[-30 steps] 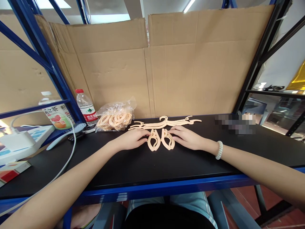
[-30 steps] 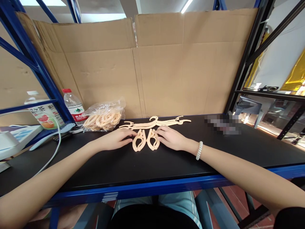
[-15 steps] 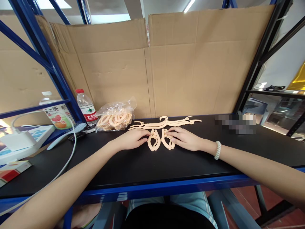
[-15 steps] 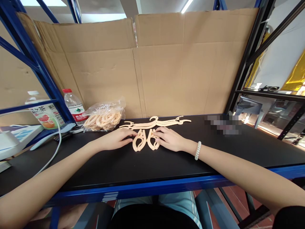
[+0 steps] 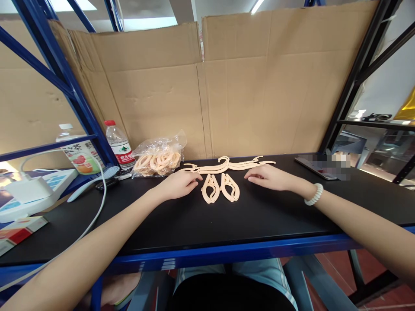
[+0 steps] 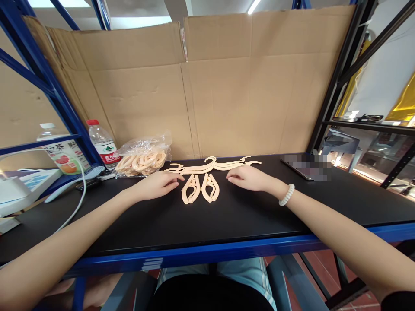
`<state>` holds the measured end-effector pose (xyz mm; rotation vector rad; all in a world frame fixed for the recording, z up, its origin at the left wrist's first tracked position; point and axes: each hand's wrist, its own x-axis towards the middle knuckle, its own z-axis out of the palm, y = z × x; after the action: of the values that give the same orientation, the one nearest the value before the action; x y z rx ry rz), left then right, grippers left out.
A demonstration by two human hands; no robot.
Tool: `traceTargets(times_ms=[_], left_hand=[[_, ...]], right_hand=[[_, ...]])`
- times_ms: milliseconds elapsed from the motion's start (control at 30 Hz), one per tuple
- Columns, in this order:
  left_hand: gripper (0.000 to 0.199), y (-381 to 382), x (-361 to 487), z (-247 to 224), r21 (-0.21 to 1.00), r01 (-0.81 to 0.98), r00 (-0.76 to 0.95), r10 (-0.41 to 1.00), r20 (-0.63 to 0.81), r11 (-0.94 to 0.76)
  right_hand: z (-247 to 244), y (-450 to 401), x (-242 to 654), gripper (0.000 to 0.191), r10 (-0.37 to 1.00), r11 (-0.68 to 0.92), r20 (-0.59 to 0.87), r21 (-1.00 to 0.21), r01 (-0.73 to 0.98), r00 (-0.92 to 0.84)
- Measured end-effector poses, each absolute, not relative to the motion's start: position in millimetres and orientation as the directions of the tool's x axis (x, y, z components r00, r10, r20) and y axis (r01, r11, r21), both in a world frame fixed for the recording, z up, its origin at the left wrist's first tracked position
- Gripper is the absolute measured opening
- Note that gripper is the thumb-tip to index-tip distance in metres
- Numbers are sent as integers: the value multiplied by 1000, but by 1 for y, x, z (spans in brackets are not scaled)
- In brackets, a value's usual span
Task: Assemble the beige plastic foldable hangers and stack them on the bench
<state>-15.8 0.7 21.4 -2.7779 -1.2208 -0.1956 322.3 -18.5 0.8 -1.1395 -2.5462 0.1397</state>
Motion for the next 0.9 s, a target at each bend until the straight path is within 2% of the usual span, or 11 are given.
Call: traceTargets(times_ms=[200, 367, 733, 900], left_hand=[[31, -2, -15, 23, -61, 759, 649, 746, 147, -649], [32, -1, -15, 22, -68, 757, 651, 743, 155, -649], [30, 10, -22, 16, -23, 762, 641, 747, 176, -648], [45, 13, -19, 2, -8, 778, 608, 749, 265, -629]], right_hand=[[12, -12, 352, 34, 822, 568, 150, -256, 782, -549], [10, -9, 355, 34, 836, 548, 93, -215, 809, -541], [11, -10, 355, 33, 842, 537, 99, -255, 804, -531], [6, -7, 353, 33, 842, 534, 87, -274, 800, -532]])
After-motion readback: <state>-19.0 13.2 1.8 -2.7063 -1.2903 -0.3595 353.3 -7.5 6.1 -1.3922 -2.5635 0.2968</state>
